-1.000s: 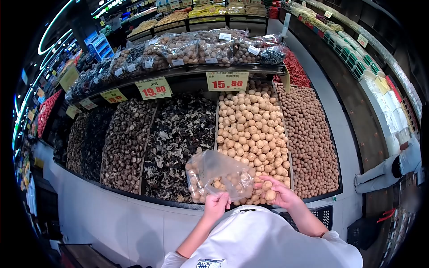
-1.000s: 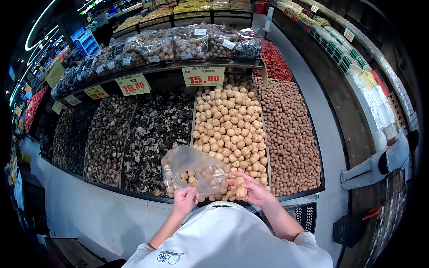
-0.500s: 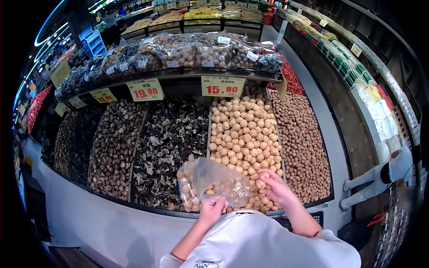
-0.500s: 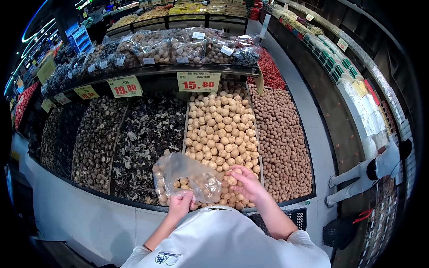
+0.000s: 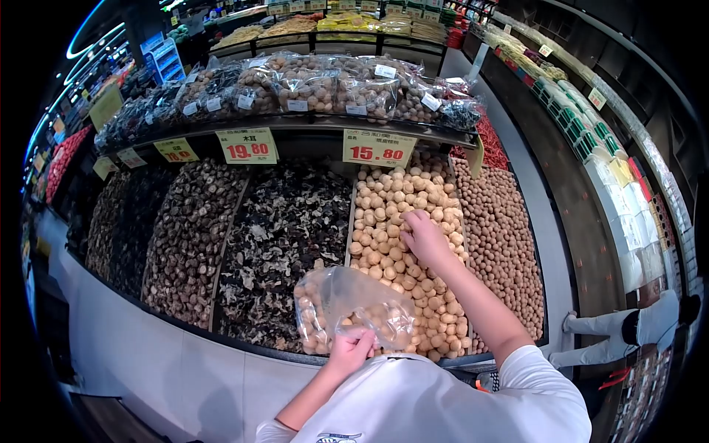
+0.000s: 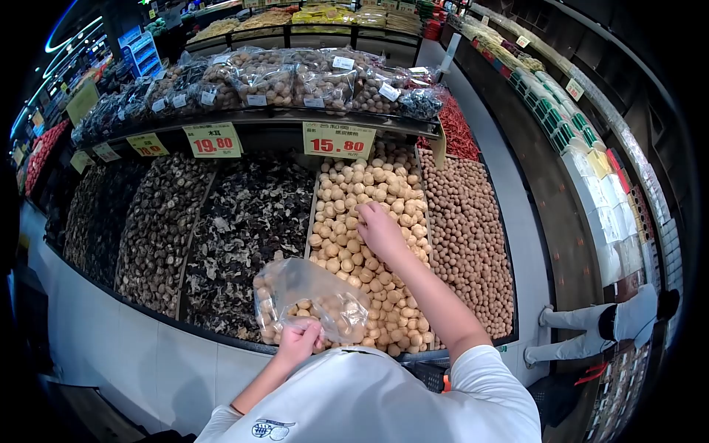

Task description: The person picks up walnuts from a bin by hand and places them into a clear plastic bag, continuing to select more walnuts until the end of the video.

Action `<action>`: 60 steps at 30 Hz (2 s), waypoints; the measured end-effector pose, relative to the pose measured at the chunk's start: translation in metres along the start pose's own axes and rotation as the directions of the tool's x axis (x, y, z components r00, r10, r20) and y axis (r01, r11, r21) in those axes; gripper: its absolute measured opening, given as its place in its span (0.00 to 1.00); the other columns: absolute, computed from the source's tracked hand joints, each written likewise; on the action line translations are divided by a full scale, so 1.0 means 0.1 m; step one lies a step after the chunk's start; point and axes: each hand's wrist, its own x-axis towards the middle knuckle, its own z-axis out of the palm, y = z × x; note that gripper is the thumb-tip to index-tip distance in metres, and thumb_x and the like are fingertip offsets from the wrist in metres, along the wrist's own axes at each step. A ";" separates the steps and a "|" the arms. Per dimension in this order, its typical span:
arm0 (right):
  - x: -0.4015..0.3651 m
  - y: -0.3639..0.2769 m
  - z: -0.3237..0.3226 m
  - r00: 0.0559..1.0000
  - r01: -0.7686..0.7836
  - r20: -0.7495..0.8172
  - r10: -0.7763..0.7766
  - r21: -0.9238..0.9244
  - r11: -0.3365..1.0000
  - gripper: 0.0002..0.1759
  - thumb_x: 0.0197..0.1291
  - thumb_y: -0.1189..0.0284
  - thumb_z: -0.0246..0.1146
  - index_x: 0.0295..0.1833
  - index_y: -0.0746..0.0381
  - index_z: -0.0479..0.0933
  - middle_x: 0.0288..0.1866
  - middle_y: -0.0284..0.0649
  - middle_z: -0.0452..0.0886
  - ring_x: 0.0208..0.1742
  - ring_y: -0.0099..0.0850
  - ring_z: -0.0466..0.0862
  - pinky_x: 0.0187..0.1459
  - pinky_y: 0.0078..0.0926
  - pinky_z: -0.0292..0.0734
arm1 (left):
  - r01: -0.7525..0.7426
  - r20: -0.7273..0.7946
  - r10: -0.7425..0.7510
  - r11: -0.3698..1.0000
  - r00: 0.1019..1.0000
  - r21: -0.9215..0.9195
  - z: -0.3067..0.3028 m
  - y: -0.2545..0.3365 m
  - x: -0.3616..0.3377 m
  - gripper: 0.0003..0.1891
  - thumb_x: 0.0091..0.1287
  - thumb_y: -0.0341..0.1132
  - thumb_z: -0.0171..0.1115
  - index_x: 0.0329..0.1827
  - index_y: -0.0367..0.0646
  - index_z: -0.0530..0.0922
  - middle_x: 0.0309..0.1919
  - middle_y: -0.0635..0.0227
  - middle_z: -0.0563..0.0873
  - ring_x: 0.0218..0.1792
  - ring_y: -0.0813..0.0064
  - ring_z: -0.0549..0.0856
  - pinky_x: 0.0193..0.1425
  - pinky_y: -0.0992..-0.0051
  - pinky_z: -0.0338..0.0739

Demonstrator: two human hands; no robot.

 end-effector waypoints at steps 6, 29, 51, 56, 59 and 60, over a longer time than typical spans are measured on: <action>0.11 0.06 0.26 1.000 0.010 0.026 -0.007 -0.117 0.993 0.19 0.62 0.70 0.67 0.58 0.57 0.74 0.55 0.42 0.78 0.49 0.47 0.84 0.46 0.42 0.82 | -0.011 -0.011 0.011 1.000 1.000 0.019 -0.04 -0.01 0.00 0.17 0.79 0.29 0.52 0.27 0.36 0.78 0.23 0.72 0.81 0.23 0.85 0.78 0.28 0.81 0.70; -0.84 0.57 -0.04 0.936 -0.243 -0.223 0.273 0.153 0.958 0.22 0.55 0.67 0.76 0.52 0.67 0.82 0.48 0.49 0.84 0.50 0.46 0.85 0.54 0.35 0.80 | 0.006 0.071 -0.007 1.000 0.997 0.015 -0.03 -0.07 0.12 0.17 0.78 0.30 0.54 0.27 0.35 0.78 0.22 0.71 0.82 0.23 0.84 0.78 0.28 0.81 0.71; -0.08 0.12 0.07 0.999 -0.050 -0.018 0.050 0.031 0.998 0.21 0.58 0.76 0.68 0.57 0.62 0.73 0.54 0.48 0.73 0.52 0.49 0.80 0.52 0.41 0.79 | 0.019 0.072 -0.020 1.000 0.997 0.020 -0.09 -0.12 0.07 0.15 0.78 0.29 0.54 0.30 0.35 0.79 0.25 0.71 0.83 0.24 0.85 0.79 0.29 0.82 0.72; 0.02 0.17 0.18 1.000 0.014 -0.007 -0.014 0.065 0.998 0.19 0.58 0.76 0.68 0.56 0.62 0.75 0.52 0.46 0.76 0.53 0.48 0.80 0.53 0.40 0.79 | 0.020 0.056 -0.022 0.999 0.998 0.030 -0.10 -0.09 0.06 0.15 0.78 0.30 0.54 0.30 0.35 0.79 0.25 0.71 0.83 0.24 0.86 0.78 0.29 0.82 0.72; -0.07 0.08 0.19 0.990 -0.087 -0.089 0.107 0.201 0.976 0.19 0.59 0.76 0.69 0.56 0.63 0.76 0.53 0.45 0.77 0.53 0.47 0.80 0.54 0.38 0.78 | 0.010 0.041 -0.011 0.999 0.999 0.038 -0.07 -0.04 0.06 0.16 0.78 0.30 0.55 0.28 0.34 0.80 0.24 0.70 0.83 0.23 0.85 0.78 0.29 0.81 0.72; -0.11 0.06 0.21 0.976 0.001 -0.218 0.025 0.121 0.993 0.18 0.59 0.75 0.69 0.55 0.63 0.77 0.53 0.45 0.78 0.52 0.45 0.81 0.53 0.34 0.78 | -0.010 0.039 0.007 0.998 0.999 0.057 -0.06 -0.04 0.06 0.17 0.78 0.30 0.55 0.27 0.33 0.79 0.22 0.70 0.82 0.23 0.84 0.79 0.29 0.81 0.71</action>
